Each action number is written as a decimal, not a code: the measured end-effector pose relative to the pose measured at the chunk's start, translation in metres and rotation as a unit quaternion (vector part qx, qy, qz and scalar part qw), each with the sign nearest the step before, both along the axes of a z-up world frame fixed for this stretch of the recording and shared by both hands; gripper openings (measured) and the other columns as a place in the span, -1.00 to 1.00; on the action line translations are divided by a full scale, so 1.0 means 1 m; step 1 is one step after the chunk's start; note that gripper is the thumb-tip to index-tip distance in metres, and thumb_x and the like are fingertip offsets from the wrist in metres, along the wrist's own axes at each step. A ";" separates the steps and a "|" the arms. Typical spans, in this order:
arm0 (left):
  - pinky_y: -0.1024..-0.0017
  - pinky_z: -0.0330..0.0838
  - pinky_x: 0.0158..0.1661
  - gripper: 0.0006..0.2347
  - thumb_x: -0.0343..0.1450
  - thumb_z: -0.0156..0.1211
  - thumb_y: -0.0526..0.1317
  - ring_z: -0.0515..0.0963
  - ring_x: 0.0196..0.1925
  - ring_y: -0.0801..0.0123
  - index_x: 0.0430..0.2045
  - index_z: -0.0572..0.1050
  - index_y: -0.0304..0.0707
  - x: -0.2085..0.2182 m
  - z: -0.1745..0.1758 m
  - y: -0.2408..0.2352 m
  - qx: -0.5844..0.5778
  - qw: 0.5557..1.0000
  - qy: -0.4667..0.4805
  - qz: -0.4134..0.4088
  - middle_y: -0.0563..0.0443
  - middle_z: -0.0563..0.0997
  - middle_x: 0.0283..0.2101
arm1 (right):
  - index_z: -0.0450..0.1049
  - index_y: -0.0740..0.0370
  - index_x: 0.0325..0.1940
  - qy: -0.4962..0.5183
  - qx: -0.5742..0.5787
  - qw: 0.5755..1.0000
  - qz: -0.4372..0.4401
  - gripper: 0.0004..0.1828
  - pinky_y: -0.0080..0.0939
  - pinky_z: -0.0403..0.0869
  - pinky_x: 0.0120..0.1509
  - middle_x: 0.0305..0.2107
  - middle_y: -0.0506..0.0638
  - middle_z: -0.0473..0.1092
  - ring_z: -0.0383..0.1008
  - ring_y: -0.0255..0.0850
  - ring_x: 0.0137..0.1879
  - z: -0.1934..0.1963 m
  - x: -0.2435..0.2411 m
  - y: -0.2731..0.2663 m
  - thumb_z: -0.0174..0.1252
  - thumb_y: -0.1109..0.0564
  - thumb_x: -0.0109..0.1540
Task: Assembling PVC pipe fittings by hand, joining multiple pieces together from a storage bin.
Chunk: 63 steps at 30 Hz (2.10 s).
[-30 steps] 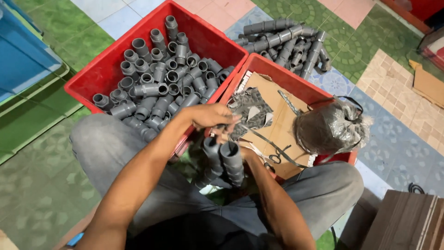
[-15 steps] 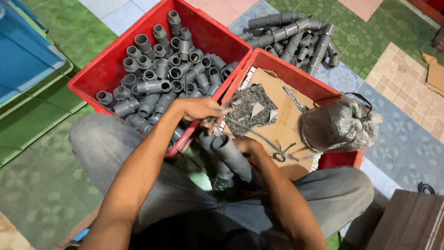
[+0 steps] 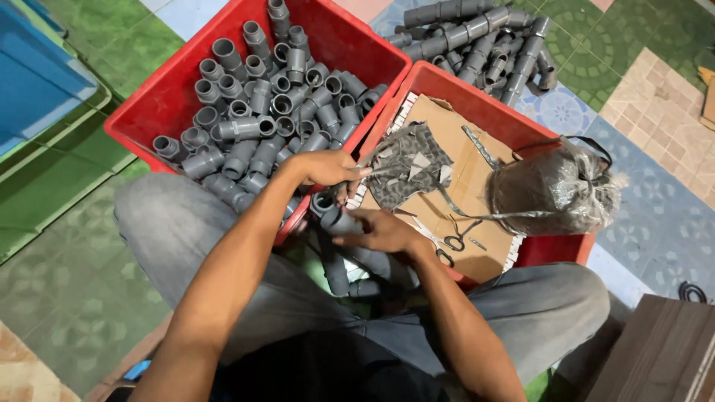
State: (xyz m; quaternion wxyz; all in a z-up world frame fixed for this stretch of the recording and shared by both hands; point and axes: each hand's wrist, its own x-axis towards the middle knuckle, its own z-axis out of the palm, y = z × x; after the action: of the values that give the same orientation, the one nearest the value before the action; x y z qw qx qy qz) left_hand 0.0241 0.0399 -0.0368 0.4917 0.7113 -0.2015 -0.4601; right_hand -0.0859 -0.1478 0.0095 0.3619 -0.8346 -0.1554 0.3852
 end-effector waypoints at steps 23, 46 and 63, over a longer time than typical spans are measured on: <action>0.43 0.54 -0.51 -0.61 0.51 -0.01 -0.02 0.65 -0.56 0.28 -0.47 0.59 -0.42 -0.005 -0.032 -0.009 -0.001 0.994 0.012 0.112 -0.19 0.62 -0.55 | 0.57 0.27 -0.16 0.018 0.242 0.947 -0.212 -0.83 -0.28 0.56 -0.29 -0.48 0.10 0.53 0.51 -0.26 -0.37 -0.063 0.017 0.002 0.21 0.12 0.26; 0.25 0.65 -0.23 -0.74 0.45 0.05 -0.21 0.67 -0.21 0.06 -0.29 0.57 -0.55 -0.030 0.005 -0.036 -0.004 0.988 -0.022 0.150 -0.38 0.56 -0.29 | 0.47 0.24 -0.22 0.013 0.287 0.822 -0.492 -0.77 -0.21 0.62 -0.35 -0.57 0.05 0.41 0.58 -0.17 -0.47 -0.088 0.040 -0.035 0.30 0.05 0.23; 0.24 0.59 -0.24 -0.75 0.35 -0.03 -0.31 0.70 -0.29 0.04 -0.44 0.70 -0.18 -0.014 -0.097 -0.048 0.171 0.956 -0.234 -0.047 -0.17 0.70 -0.43 | 0.56 0.32 -0.34 -0.031 0.174 0.868 -0.463 -0.89 -0.20 0.47 -0.54 -0.66 0.20 0.41 0.48 -0.08 -0.58 -0.197 0.066 -0.053 0.17 0.22 0.20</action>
State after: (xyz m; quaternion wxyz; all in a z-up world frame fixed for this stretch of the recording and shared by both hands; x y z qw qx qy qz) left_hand 0.0106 -0.0081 -0.1336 0.2800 0.8621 -0.2625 -0.3308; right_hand -0.0201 -0.2004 -0.1880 0.6333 -0.7456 0.1736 0.1137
